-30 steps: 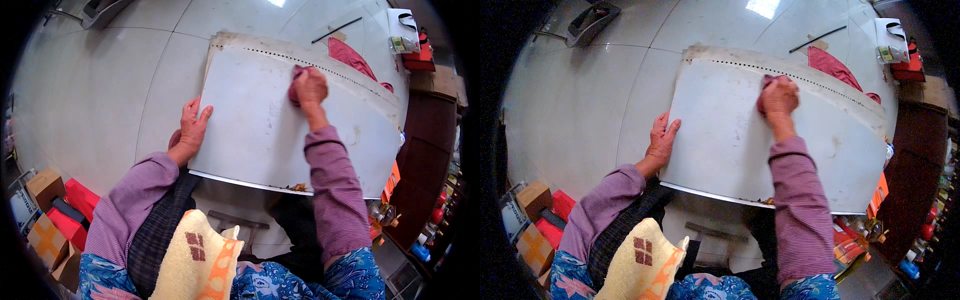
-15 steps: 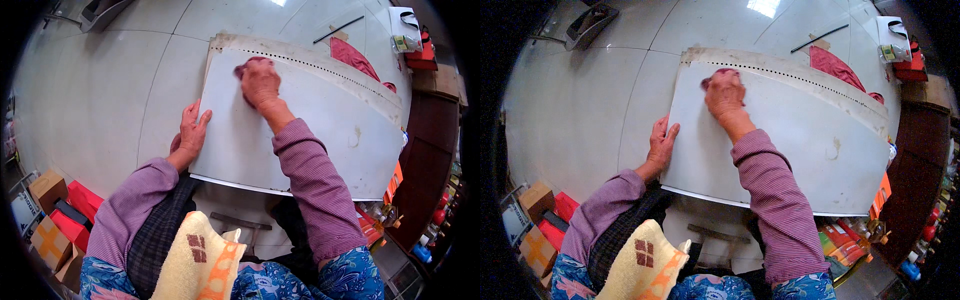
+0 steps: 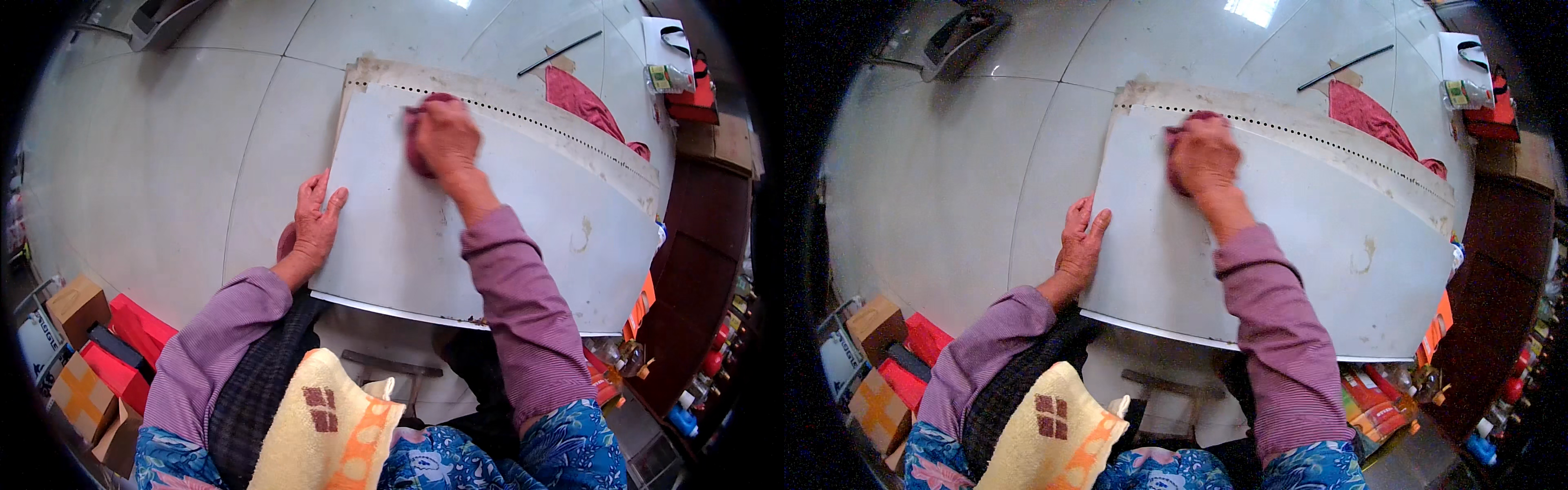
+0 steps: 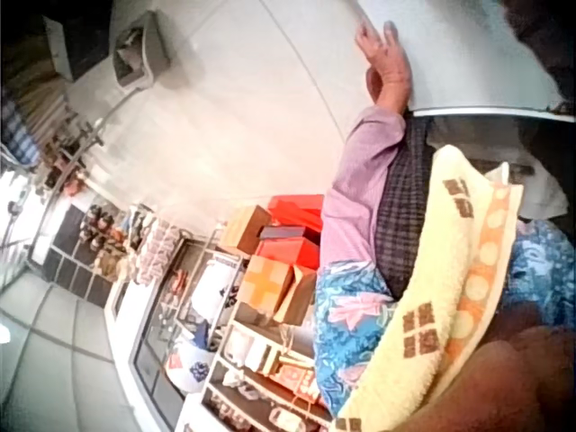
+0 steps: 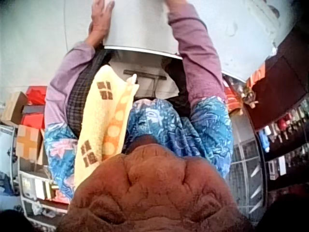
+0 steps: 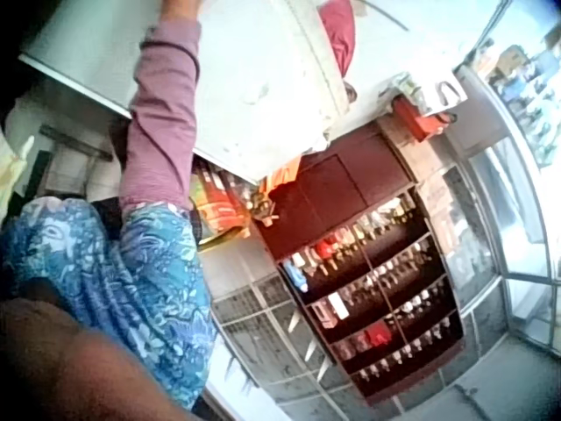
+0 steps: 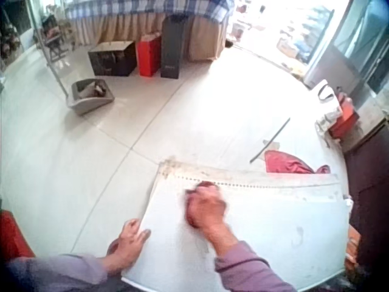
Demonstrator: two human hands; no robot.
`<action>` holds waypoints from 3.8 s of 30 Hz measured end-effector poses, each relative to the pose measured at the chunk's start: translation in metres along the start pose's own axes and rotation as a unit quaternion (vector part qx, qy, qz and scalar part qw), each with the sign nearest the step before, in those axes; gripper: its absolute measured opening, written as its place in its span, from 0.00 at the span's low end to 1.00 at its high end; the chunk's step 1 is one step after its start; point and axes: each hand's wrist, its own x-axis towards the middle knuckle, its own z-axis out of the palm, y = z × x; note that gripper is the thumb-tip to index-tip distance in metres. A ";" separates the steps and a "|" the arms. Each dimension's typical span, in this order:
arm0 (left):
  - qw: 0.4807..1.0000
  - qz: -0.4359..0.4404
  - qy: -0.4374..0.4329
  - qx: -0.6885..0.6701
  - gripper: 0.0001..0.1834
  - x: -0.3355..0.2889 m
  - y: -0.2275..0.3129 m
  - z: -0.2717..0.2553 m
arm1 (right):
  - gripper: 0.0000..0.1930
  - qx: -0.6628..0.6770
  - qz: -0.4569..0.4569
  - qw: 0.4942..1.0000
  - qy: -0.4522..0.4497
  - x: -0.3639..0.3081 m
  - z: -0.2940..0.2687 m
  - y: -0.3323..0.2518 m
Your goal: The person wipes a large white metal shelf panel with a pink cloth, wringing the cloth out in a bucket of water halfway through, and continues cleaning both sides of the panel.
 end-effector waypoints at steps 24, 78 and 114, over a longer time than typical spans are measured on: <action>1.000 0.009 -0.005 0.003 0.27 0.002 0.005 0.000 | 0.06 0.038 -0.049 0.997 -0.048 0.008 0.026 -0.061; 0.999 0.022 0.000 0.043 0.31 -0.001 -0.003 0.002 | 0.10 0.086 -0.272 0.955 -0.078 -0.149 -0.064 0.039; 0.999 0.023 0.007 0.048 0.33 0.004 -0.010 0.003 | 0.07 0.082 -0.292 0.952 -0.048 -0.165 -0.065 0.023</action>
